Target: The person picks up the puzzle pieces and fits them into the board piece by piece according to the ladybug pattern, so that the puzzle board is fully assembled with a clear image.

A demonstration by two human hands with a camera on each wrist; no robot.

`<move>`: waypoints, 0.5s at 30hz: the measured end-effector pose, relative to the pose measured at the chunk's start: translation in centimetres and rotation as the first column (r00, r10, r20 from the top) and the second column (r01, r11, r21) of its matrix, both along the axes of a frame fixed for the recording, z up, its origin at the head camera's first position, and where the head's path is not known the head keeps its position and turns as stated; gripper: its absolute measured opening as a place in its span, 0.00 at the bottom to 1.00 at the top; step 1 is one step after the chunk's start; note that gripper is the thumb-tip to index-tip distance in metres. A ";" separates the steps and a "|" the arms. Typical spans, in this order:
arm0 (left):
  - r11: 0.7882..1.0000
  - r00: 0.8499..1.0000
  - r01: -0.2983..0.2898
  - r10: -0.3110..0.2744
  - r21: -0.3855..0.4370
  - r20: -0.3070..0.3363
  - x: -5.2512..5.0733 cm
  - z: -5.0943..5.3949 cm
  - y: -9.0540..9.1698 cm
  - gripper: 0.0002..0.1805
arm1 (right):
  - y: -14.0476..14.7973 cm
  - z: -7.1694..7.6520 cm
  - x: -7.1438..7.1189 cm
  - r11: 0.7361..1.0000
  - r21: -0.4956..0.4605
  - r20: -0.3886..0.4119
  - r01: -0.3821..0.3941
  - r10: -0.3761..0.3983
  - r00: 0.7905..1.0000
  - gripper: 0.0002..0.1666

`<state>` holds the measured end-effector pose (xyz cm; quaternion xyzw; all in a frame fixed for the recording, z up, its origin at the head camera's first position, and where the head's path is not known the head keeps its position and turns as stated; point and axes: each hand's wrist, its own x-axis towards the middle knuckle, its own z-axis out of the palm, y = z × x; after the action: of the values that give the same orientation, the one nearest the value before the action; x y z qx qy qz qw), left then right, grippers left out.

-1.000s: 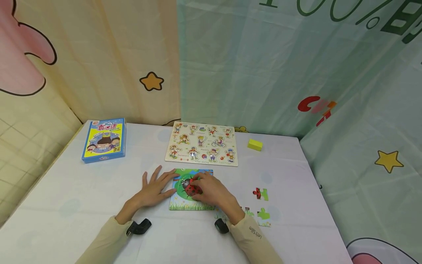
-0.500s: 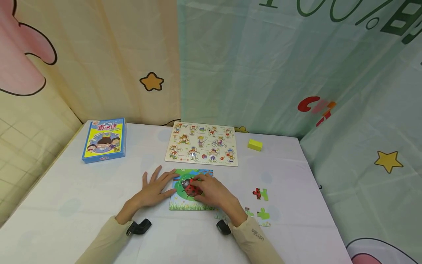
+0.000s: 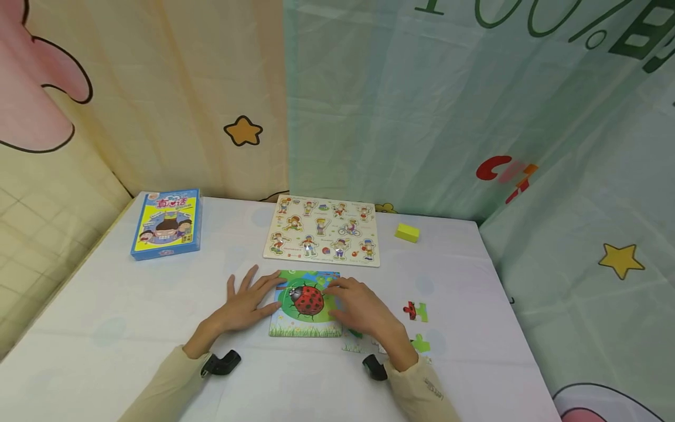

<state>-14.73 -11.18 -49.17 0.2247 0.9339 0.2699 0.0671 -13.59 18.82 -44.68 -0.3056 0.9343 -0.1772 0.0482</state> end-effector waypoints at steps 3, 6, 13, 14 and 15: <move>1.000 1.000 -0.001 0.001 0.002 0.010 -0.1 -0.1 0.0 0.30 | 1.4 0.0 0.3 1.000 -0.002 -0.011 0.019 -0.019 1.000 0.25; 1.000 1.000 -0.003 0.003 0.006 0.010 -0.1 -0.2 0.0 0.30 | 2.7 -0.2 0.5 0.999 -0.012 -0.020 0.053 -0.053 0.998 0.24; 1.000 1.000 -0.001 0.001 0.013 -0.005 -0.1 -0.3 0.0 0.30 | 5.6 -0.6 1.2 0.987 -0.030 -0.005 0.157 -0.158 0.987 0.25; 1.000 1.000 -0.001 0.001 0.011 -0.004 -0.1 -0.2 0.0 0.30 | 6.0 -0.6 1.3 0.985 -0.033 -0.002 0.171 -0.172 0.985 0.25; 1.000 1.000 -0.002 0.002 0.009 -0.002 -0.1 -0.2 0.0 0.31 | 6.4 -0.6 1.4 0.982 -0.039 -0.001 0.187 -0.187 0.982 0.25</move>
<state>-14.81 -11.16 -49.39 0.2245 0.9329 0.2741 0.0650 -12.20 25.26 -45.25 -0.2179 0.9553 -0.1982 0.0235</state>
